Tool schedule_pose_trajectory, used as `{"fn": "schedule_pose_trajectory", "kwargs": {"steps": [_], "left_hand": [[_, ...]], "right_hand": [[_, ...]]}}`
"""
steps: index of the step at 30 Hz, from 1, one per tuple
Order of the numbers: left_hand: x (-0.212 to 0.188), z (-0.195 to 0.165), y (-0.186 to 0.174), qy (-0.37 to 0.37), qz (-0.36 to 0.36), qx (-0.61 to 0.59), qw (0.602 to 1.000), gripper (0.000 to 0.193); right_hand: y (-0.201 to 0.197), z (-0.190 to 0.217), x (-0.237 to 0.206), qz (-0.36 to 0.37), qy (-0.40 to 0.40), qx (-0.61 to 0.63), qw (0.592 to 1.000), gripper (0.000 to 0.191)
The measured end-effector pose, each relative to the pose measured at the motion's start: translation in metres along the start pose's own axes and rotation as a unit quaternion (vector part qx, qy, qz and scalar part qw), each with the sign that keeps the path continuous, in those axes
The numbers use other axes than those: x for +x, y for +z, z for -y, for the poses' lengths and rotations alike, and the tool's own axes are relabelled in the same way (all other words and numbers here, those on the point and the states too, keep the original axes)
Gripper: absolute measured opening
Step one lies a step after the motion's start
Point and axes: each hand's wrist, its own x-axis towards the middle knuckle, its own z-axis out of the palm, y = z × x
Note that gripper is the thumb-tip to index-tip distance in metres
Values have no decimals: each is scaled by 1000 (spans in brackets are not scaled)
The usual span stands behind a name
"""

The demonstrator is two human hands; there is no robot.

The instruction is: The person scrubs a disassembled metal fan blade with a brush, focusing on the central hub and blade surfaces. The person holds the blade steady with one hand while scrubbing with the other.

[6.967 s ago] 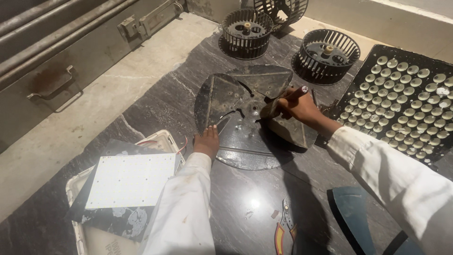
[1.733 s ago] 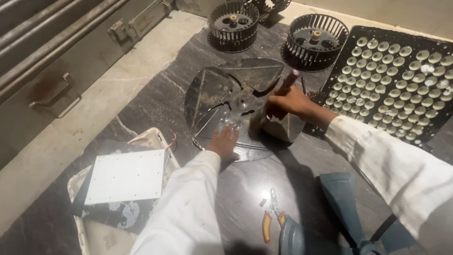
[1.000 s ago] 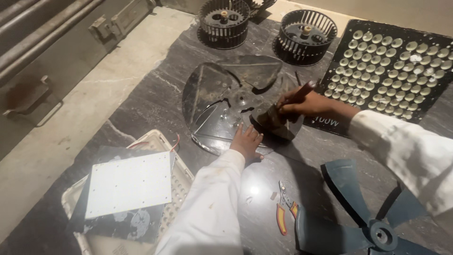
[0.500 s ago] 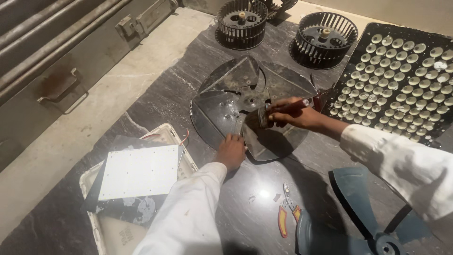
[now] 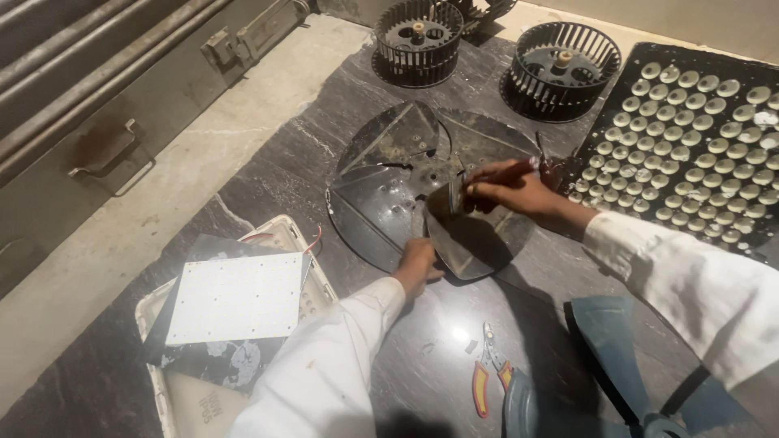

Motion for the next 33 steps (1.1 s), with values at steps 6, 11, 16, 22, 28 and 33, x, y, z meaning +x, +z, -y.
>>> {"fn": "schedule_pose_trajectory", "kwargs": {"steps": [6, 11, 16, 22, 28, 33], "left_hand": [[-5, 12, 6, 31, 44, -83, 995, 38], [-9, 11, 10, 33, 70, -87, 993, 42], [-20, -1, 16, 35, 96, -82, 991, 44], [-14, -10, 34, -10, 79, -62, 995, 43], [9, -2, 42, -22, 47, -55, 997, 46], [22, 3, 41, -29, 30, -17, 999, 41]], "right_hand": [[8, -15, -29, 100, -56, 43, 993, 35], [-23, -12, -51, 128, -44, -51, 990, 32], [-39, -1, -41, 75, 9, -46, 996, 31], [-22, -4, -34, 90, -59, -22, 994, 34], [-44, -4, -45, 177, 41, -59, 982, 34], [-64, 10, -47, 107, 99, -154, 977, 33]]}}
